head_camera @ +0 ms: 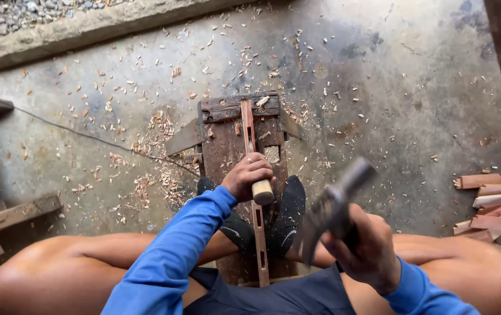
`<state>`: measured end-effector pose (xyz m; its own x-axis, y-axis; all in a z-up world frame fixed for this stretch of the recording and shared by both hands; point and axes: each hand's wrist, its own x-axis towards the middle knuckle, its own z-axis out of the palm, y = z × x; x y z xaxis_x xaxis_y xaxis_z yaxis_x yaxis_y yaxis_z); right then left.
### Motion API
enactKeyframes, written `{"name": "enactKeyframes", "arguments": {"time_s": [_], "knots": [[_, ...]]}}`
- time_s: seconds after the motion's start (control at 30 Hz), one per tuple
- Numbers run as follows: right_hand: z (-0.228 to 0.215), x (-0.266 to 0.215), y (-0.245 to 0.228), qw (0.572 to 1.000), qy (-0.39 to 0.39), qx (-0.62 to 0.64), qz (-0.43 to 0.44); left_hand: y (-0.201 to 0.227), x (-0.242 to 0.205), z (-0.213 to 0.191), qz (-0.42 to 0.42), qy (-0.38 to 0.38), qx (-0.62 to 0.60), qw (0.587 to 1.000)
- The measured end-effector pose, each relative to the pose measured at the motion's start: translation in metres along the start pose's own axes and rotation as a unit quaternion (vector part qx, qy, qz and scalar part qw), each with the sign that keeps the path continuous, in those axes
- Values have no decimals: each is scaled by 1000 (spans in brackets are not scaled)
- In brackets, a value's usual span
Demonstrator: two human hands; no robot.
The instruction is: The person sits on the floor and carves a piece of wood held on a low wooden bench, striking a chisel with a wooden mallet. They reposition the chisel and the wood repeatedly, and at times hold a claw hammer while working the chisel into the wood.
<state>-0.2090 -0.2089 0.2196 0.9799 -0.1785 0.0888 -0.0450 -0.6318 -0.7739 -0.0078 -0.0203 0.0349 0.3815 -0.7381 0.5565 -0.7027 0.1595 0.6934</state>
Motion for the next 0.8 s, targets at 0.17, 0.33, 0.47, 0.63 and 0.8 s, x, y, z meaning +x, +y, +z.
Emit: {"name": "enactKeyframes", "arguments": {"time_s": [0.17,0.33,0.47,0.63,0.8], "knots": [[32,42,59,949,-130,76,-277,0,-5,6,-6,12,-14,1000],[56,36,74,953,-236,-164,-98,-13,-10,5,24,-17,-42,999],[48,42,71,903,-259,-27,-342,-10,-16,11,8,-9,-9,1000],[67,53,110,860,-304,-252,-325,-19,-15,7,12,-28,15,999],[46,52,49,853,-237,-54,-462,-21,-20,6,44,-46,10,998]]}}
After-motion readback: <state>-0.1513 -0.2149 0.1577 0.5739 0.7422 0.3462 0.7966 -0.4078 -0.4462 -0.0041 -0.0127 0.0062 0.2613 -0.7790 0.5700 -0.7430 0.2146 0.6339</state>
